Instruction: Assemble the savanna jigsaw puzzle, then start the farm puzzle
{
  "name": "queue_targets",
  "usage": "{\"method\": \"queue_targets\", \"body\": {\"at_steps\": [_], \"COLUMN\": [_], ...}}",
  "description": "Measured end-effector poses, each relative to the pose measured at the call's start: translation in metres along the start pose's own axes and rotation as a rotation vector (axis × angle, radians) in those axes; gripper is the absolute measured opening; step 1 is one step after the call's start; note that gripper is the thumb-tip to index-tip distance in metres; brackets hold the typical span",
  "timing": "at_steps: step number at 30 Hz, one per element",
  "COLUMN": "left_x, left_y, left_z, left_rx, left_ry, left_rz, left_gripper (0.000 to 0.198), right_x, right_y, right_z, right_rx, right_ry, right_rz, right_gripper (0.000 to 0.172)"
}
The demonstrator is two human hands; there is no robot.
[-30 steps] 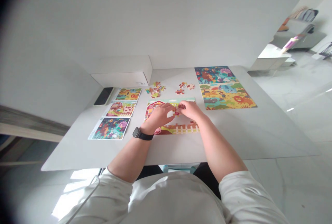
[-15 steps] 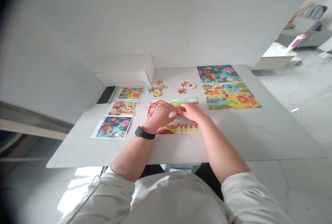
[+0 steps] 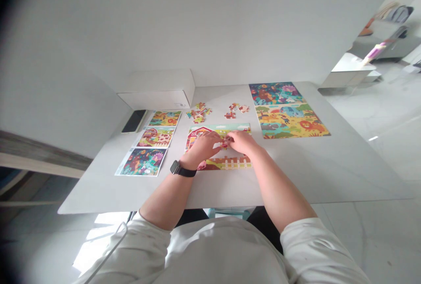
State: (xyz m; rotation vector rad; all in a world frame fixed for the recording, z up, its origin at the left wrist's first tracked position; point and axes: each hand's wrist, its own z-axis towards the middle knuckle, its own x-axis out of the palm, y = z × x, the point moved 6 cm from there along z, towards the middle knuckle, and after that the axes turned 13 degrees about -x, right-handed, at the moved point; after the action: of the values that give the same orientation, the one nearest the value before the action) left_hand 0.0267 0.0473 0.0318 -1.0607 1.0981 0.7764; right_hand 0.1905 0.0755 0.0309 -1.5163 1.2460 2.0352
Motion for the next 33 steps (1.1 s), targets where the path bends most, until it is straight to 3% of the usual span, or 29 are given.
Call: {"method": "queue_targets", "body": {"at_steps": [18, 33], "left_x": [-0.004, 0.011], "left_y": [-0.006, -0.001], "left_z": [0.001, 0.006], "left_rx": [0.012, -0.004], "left_ry": [-0.032, -0.012], "left_rz": [-0.075, -0.039], "left_gripper": [0.036, 0.034], "right_x": [-0.005, -0.002], "right_y": [-0.008, -0.009], "right_z": [-0.001, -0.001], "right_rx": [0.1, 0.142], "right_ry": [-0.059, -0.024], "right_rz": [-0.055, -0.094], "right_gripper": [0.035, 0.025]}}
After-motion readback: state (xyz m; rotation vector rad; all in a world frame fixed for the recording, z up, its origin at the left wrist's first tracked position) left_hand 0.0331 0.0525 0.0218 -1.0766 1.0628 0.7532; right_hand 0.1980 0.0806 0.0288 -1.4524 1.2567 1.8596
